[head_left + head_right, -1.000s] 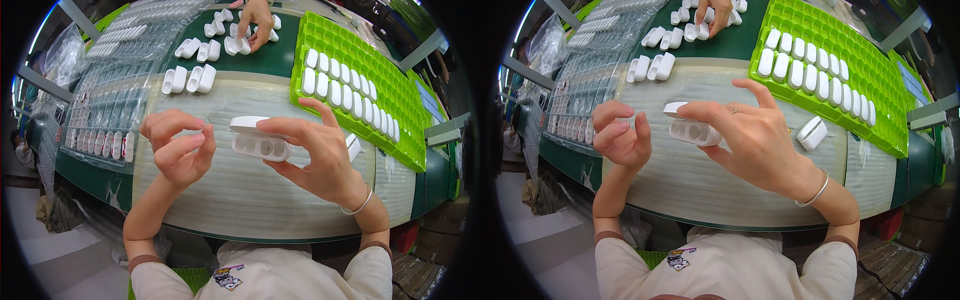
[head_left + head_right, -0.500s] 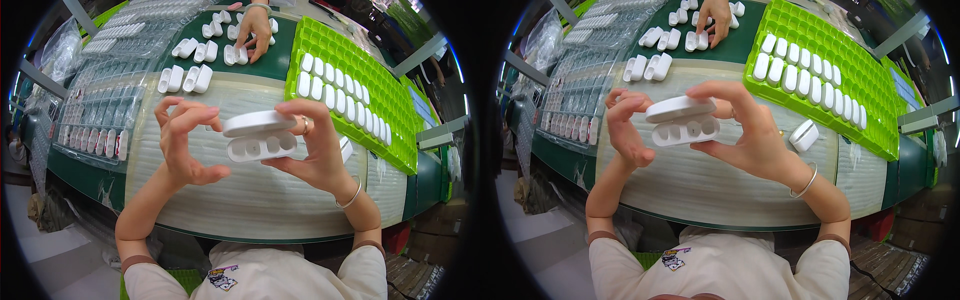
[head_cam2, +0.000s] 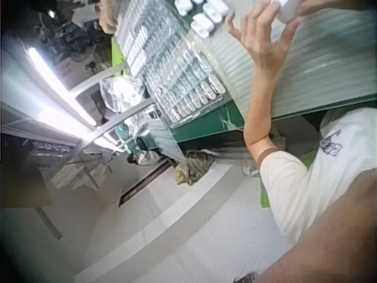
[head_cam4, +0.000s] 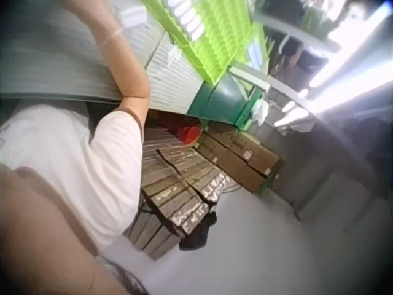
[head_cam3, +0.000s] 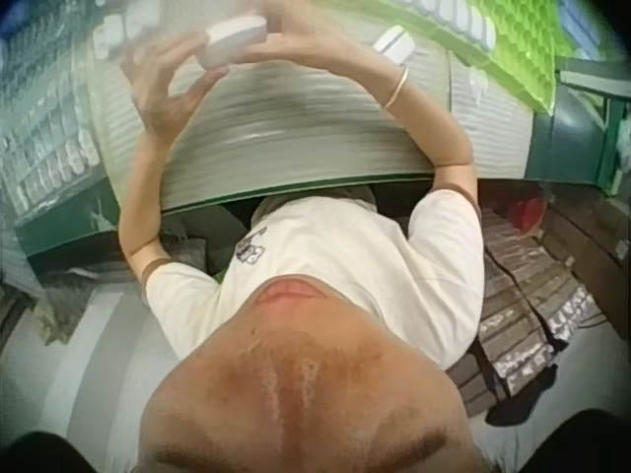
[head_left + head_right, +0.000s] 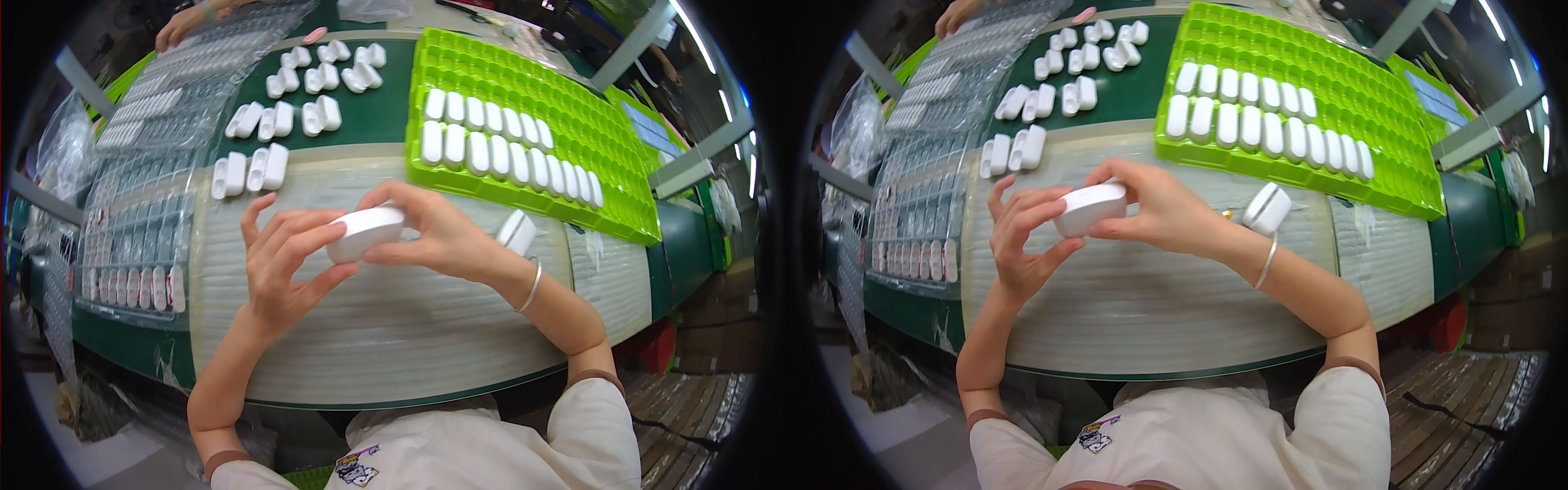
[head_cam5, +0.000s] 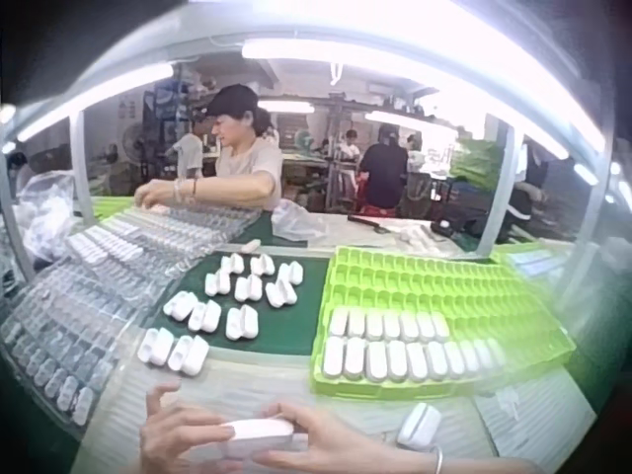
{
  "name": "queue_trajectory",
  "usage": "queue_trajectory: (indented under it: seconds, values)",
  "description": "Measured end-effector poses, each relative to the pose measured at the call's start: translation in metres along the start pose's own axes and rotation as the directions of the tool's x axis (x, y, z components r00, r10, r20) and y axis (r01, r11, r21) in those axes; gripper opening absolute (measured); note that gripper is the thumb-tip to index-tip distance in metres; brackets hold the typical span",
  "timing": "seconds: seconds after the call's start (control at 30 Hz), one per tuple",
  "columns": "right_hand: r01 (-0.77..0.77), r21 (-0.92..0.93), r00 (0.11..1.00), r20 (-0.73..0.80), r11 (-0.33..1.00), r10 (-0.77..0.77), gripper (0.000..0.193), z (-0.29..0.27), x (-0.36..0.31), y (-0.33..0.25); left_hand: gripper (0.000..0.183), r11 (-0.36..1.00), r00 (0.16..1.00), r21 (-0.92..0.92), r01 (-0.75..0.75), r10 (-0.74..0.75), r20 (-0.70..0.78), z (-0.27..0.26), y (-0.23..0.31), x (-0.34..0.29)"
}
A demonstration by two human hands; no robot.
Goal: The person repeatedly picks up white earbud cases and small red components from a tray. They insert the red components into the cases, close the lids, and place the finished units into a green tray. The process is repetitive and performed by hand.
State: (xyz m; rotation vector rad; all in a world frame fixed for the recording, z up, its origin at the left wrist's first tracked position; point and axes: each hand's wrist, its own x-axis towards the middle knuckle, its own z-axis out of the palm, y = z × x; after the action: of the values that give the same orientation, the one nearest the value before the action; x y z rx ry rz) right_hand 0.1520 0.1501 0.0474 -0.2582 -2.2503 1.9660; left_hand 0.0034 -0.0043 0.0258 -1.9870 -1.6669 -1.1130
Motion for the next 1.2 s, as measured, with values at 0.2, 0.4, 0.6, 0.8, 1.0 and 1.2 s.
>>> queue_trajectory:
  seconds: [0.2, 0.4, 0.6, 0.8, 1.0, 1.2]
  values:
    - [0.154, -0.534, 0.973, -0.067, 0.831, -0.223, 0.03, -0.051, -0.006, -0.009, 0.048, 0.999, 0.999, -0.021, 0.045, -0.045, 0.003, 0.005, 0.002, 0.0]
    - [-0.183, -0.87, 0.953, -0.271, 0.458, -0.135, 0.029, -0.211, -0.047, -0.022, 0.041, 0.999, 1.0, 0.033, 0.028, -0.028, 0.004, 0.01, -0.01, -0.008]
    - [-0.18, -0.945, 0.981, -0.193, 0.271, -0.022, 0.027, -0.28, -0.063, 0.017, 0.039, 0.999, 0.999, -0.011, 0.037, -0.037, 0.025, 0.009, -0.014, -0.006]
    - [-0.262, -0.905, 0.96, -0.28, 0.336, -0.007, 0.03, -0.276, -0.052, 0.026, 0.037, 0.999, 0.999, -0.025, 0.046, -0.046, 0.007, 0.009, -0.015, -0.003]
    - [-0.065, -0.95, 0.977, -0.123, 0.305, -0.175, 0.032, -0.184, 0.049, 0.007, 0.036, 0.995, 0.995, -0.035, 0.098, -0.097, 0.033, 0.012, -0.019, -0.011]
    - [0.057, -0.987, 0.989, 0.034, 0.15, -0.147, 0.05, -0.152, 0.168, 0.035, 0.033, 0.994, 0.993, 0.008, 0.108, -0.108, 0.042, -0.007, -0.014, 0.002]
